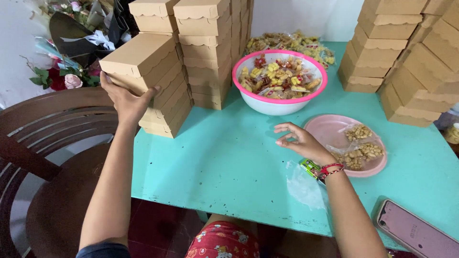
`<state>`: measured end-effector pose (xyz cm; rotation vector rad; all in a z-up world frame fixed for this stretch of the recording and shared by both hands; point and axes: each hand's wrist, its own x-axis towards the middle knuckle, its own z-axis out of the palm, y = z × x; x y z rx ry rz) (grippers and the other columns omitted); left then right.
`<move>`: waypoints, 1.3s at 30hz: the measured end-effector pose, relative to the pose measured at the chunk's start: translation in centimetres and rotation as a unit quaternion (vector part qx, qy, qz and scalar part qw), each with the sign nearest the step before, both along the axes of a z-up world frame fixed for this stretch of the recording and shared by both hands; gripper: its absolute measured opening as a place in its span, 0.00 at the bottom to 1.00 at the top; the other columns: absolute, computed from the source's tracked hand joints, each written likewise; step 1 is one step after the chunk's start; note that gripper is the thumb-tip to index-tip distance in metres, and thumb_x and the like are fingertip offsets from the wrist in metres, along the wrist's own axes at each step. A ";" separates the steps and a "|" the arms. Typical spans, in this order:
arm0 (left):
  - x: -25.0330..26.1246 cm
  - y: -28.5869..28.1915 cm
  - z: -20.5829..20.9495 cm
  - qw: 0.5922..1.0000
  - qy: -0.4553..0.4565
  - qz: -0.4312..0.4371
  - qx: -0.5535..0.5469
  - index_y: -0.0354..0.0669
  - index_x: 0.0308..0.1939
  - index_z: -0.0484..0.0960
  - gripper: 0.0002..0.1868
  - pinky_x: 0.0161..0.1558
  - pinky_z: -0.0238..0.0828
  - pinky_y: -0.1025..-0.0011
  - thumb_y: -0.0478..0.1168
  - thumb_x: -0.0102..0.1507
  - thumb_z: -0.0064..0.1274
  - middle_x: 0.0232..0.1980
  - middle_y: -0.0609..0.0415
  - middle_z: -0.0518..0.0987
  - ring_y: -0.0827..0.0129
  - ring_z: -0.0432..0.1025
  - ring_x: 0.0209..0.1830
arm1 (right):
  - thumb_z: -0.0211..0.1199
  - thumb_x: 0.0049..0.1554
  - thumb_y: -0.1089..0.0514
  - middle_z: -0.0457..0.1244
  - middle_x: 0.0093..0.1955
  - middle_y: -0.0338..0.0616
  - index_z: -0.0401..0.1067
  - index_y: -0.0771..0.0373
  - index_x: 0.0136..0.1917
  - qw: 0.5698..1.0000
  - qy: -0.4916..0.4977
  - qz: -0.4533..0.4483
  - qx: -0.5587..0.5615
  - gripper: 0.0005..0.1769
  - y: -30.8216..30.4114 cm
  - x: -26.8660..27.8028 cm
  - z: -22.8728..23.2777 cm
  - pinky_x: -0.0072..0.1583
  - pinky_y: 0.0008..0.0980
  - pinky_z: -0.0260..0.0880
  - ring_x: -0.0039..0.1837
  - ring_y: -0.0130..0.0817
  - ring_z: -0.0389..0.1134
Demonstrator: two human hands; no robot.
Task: Packing small individually wrapped snack packets into cardboard boxes and closing them.
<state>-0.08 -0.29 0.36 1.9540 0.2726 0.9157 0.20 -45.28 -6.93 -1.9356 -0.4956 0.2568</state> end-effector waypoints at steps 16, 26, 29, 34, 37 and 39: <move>1.5 1.8 -0.8 0.999 0.023 0.012 0.032 0.40 0.78 0.35 0.63 0.73 0.46 0.44 0.41 0.57 0.72 0.80 0.32 0.47 0.43 0.48 0.80 | 0.65 0.58 0.51 0.61 0.69 0.61 0.63 0.64 0.73 1.000 0.010 0.015 -0.020 0.33 0.1 -0.1 0.3 0.67 0.59 0.64 0.68 0.57 0.65; 1.8 -1.1 -4.1 0.952 -0.241 0.119 0.147 0.43 0.80 0.37 0.67 0.78 0.27 0.36 0.56 0.60 0.79 0.81 0.33 0.42 0.38 0.33 0.82 | 0.66 0.58 0.49 0.61 0.69 0.59 0.64 0.63 0.73 0.999 0.017 0.015 -0.033 0.34 0.0 0.1 0.1 0.67 0.58 0.63 0.68 0.56 0.65; 0.9 -4.5 -6.8 0.903 -0.332 -0.005 0.273 0.32 0.75 0.49 0.56 0.74 0.38 0.39 0.60 0.61 0.68 0.75 0.31 0.52 0.38 0.47 0.76 | 0.65 0.58 0.49 0.62 0.68 0.59 0.65 0.63 0.72 1.000 0.012 0.006 -0.027 0.32 0.0 0.1 0.0 0.67 0.57 0.63 0.68 0.56 0.65; 0.6 -14.8 -11.9 0.841 -0.203 -0.409 0.290 0.38 0.62 0.72 0.34 0.63 0.64 0.43 0.53 0.59 0.62 0.61 0.42 0.77 0.44 0.71 0.63 | 0.69 0.57 0.53 0.65 0.66 0.56 0.69 0.62 0.69 0.997 -0.039 -0.059 0.023 0.30 -0.8 2.0 -1.8 0.63 0.50 0.68 0.63 0.50 0.69; 0.5 -19.0 -13.7 0.736 -0.166 -0.490 0.436 0.42 0.64 0.72 0.33 0.63 0.66 0.47 0.59 0.63 0.54 0.61 0.46 0.76 0.51 0.70 0.65 | 0.71 0.53 0.59 0.69 0.59 0.45 0.71 0.56 0.66 0.969 -0.154 -0.168 0.095 0.28 -3.1 3.8 -2.2 0.57 0.34 0.72 0.55 0.37 0.72; 1.6 -20.6 -14.5 0.704 -0.107 -0.530 0.461 0.46 0.67 0.67 0.34 0.66 0.59 0.42 0.58 0.62 0.54 0.68 0.48 0.68 0.51 0.63 0.70 | 0.67 0.56 0.62 0.68 0.52 0.43 0.73 0.57 0.61 0.904 -0.287 -0.281 0.148 0.19 -6.9 6.8 -2.2 0.54 0.28 0.71 0.52 0.33 0.71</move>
